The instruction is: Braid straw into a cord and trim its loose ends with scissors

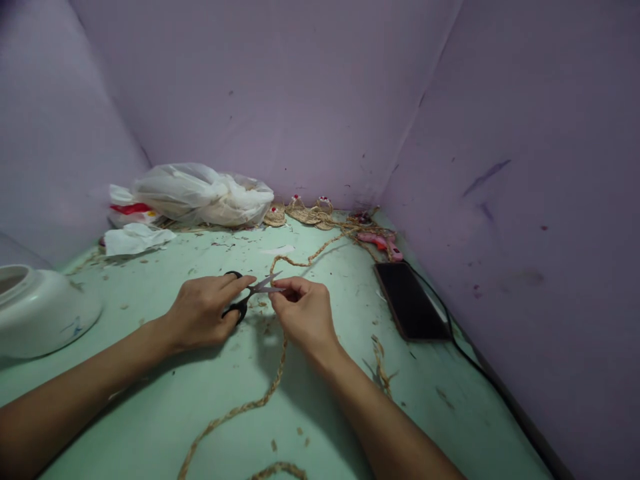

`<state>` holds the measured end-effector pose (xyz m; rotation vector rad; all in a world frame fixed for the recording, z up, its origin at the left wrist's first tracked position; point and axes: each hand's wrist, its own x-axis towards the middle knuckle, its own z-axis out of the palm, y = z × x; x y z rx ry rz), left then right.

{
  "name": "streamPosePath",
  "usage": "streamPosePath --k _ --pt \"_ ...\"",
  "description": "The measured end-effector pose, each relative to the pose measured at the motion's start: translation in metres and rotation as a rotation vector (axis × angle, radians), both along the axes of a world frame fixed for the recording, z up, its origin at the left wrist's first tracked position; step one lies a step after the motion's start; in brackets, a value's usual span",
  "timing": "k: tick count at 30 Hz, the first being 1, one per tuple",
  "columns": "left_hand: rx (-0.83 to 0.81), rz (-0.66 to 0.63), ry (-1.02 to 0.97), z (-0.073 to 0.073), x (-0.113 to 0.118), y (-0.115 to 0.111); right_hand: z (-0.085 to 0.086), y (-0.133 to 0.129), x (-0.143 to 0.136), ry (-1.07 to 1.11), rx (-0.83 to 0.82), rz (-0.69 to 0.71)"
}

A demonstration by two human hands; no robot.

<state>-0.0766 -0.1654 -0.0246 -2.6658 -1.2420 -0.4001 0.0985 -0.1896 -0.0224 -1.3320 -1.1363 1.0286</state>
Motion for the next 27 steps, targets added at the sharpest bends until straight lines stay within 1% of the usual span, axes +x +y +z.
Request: streamPosePath --k 5,10,16,21,27 --pt "0.018 0.008 0.015 -0.001 -0.002 0.002 0.004 -0.001 0.0 0.039 -0.018 0.021" --pt "-0.015 -0.023 0.049 0.003 -0.004 0.002 0.008 0.002 -0.001 0.132 -0.121 0.018" --pt "-0.079 -0.05 0.054 0.01 -0.007 0.004 0.012 0.002 0.004 0.056 -0.145 0.09" --pt "-0.127 -0.078 0.111 0.017 -0.005 0.003 0.011 0.002 0.007 0.017 -0.145 0.151" --pt "-0.133 -0.103 0.14 0.014 -0.006 0.002 0.009 0.005 0.007 0.068 -0.174 0.156"
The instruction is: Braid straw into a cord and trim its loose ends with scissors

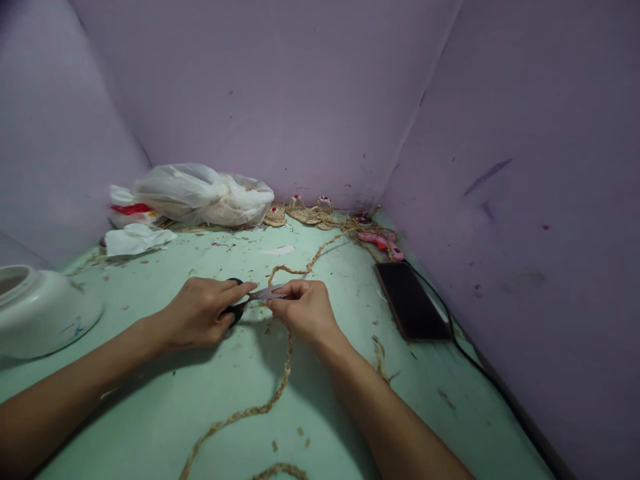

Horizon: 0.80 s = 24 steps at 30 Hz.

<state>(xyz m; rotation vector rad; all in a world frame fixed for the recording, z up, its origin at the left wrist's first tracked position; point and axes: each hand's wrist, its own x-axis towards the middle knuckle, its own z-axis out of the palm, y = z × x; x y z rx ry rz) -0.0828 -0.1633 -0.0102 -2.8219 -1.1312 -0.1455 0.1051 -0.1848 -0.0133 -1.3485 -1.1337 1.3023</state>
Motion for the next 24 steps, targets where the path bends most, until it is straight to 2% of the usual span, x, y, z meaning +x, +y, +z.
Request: streamPosePath --k 6,10,12,14,17,19,21,24 --pt "-0.03 -0.012 0.018 -0.002 -0.001 0.002 -0.004 0.001 0.001 -0.006 0.013 0.003" --pt "-0.122 -0.022 -0.077 -0.001 -0.001 0.002 -0.004 0.001 0.002 0.029 0.006 0.0" --pt "-0.196 -0.02 -0.206 0.0 -0.001 0.002 -0.003 0.002 0.002 0.06 0.012 -0.008" --pt "-0.296 0.022 -0.424 0.002 0.001 0.003 -0.003 0.002 0.002 0.09 0.024 -0.015" --pt "-0.518 0.216 -0.855 0.005 0.007 0.004 -0.005 0.0 -0.002 0.077 0.005 0.011" --pt "-0.655 0.359 -1.057 0.006 0.013 0.005 -0.007 -0.005 -0.007 0.027 -0.029 0.081" --pt "-0.724 0.408 -1.119 0.005 0.018 0.006 -0.009 -0.012 -0.014 -0.032 -0.054 0.182" --pt "-0.731 0.316 -1.041 0.002 0.021 0.007 -0.011 -0.022 -0.022 -0.118 -0.041 0.285"
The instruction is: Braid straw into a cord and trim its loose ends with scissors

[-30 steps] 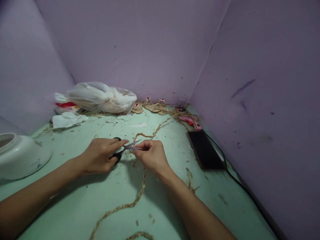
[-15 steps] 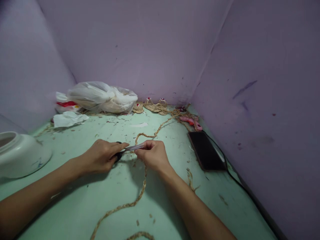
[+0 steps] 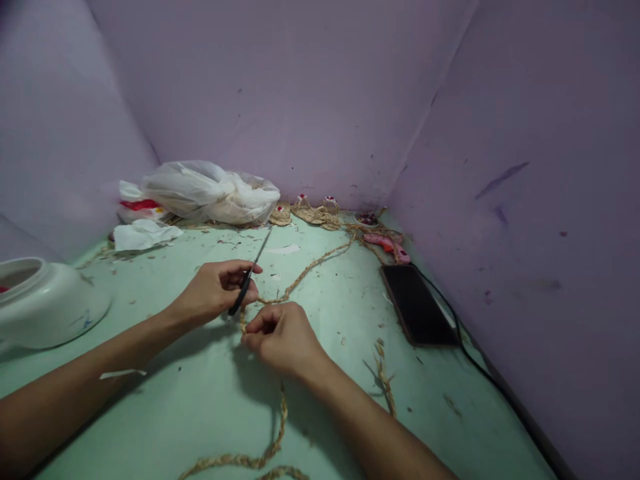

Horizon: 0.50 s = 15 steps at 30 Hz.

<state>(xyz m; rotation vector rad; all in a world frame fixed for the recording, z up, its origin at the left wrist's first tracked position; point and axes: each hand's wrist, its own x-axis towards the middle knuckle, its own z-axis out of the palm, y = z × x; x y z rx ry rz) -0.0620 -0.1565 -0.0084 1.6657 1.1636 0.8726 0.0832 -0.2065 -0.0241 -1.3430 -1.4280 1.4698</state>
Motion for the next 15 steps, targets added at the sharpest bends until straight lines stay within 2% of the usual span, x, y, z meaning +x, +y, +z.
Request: streamPosePath --k 5,7,8,10,11,15 --pt "0.286 -0.124 0.393 -0.002 0.0 -0.002 -0.007 -0.005 -0.003 -0.095 0.101 0.107" --pt "0.276 -0.182 0.444 -0.001 0.0 -0.001 -0.011 -0.005 -0.002 -0.124 0.123 0.128" --pt "0.234 -0.207 0.409 -0.001 0.0 0.0 -0.013 -0.005 -0.002 -0.131 0.125 0.138" --pt "0.095 -0.192 0.223 0.0 0.0 0.005 -0.014 -0.004 -0.002 -0.122 0.109 0.153" --pt "0.02 -0.138 0.072 0.0 -0.001 0.007 -0.013 -0.003 -0.002 -0.109 0.1 0.138" --pt "-0.252 0.193 -0.633 0.001 -0.003 0.015 -0.01 0.002 -0.002 -0.031 0.08 -0.037"
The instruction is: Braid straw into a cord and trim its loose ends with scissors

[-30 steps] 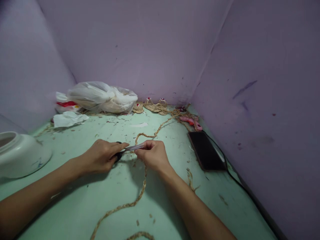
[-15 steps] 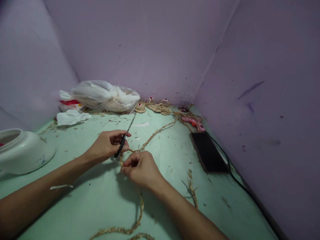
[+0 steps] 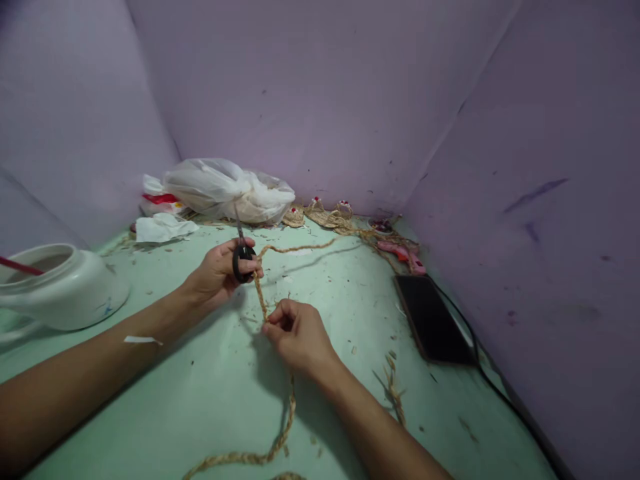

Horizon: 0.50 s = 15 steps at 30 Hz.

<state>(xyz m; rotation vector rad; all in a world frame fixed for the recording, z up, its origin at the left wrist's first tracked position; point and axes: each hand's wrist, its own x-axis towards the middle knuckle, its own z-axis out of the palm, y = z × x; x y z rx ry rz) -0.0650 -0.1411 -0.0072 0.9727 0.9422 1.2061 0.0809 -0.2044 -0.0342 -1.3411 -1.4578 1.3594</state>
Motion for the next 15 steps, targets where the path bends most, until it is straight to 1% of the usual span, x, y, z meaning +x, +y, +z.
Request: streamPosePath --k 1,2,3,5,8,11,13,15 --pt "-0.075 0.058 -0.114 -0.0009 0.0002 0.0012 0.0004 0.0007 -0.0006 0.026 0.004 -0.039" --pt "-0.145 0.095 -0.187 -0.0023 0.0006 0.0022 0.0006 0.001 -0.0015 0.053 0.012 -0.063" --pt "-0.203 0.118 -0.227 -0.004 0.0012 0.0029 0.0004 0.001 -0.0024 0.084 0.02 -0.073" --pt "-0.255 0.131 -0.261 -0.007 0.002 0.0037 -0.0002 0.0007 -0.0043 0.163 0.01 -0.086" --pt "-0.22 0.076 -0.282 -0.0082 0.0013 0.0032 -0.0002 0.0007 -0.0057 0.302 -0.125 -0.075" --pt "-0.167 0.019 -0.276 -0.006 -0.0009 0.0021 0.0011 0.0017 -0.0045 0.402 -0.256 -0.028" --pt "-0.155 0.004 -0.255 -0.0051 -0.0013 0.0016 0.0018 0.0017 -0.0033 0.431 -0.288 -0.016" --pt "-0.152 0.016 -0.23 -0.0065 0.0004 0.0012 0.0022 0.0004 -0.0027 0.407 -0.234 -0.025"
